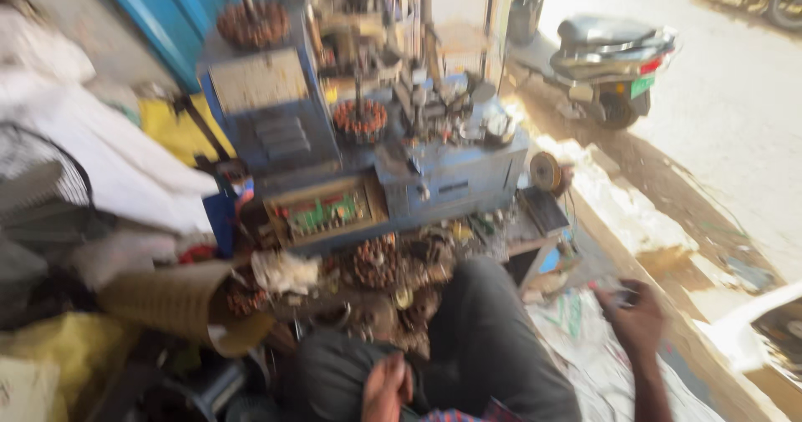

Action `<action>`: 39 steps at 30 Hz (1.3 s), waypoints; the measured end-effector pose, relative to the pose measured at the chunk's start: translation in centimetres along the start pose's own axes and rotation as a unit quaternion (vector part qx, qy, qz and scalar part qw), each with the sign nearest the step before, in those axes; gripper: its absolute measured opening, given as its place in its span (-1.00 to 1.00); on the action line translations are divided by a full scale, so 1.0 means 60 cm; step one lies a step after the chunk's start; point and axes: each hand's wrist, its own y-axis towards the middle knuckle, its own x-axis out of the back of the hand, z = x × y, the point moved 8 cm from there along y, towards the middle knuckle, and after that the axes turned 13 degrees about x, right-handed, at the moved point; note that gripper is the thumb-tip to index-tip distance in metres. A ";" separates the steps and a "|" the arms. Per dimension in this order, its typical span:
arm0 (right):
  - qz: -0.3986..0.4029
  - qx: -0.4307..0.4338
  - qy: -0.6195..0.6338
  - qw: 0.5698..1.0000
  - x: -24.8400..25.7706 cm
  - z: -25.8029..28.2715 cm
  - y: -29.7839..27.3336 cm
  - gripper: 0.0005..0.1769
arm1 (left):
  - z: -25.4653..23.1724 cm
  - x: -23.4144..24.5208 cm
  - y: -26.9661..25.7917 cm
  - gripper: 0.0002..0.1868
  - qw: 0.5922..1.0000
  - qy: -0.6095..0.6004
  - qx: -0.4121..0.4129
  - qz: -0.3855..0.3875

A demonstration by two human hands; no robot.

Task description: The person strips insulation from several wires using a pair of scissors while working on fan motor stators.

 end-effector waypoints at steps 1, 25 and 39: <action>-0.016 0.011 -0.029 0.999 0.041 0.012 0.009 -0.31 | 0.001 0.002 -0.020 -0.69 0.999 -0.011 0.024 0.024; -0.034 0.015 0.186 0.982 -0.014 0.018 -0.004 -0.49 | -0.160 -0.469 -0.104 -0.67 0.798 0.557 -0.085 0.214; 0.263 0.008 0.371 0.890 -0.514 0.195 -0.008 -0.43 | -0.275 -0.245 0.240 -0.86 0.735 0.585 -0.322 -0.119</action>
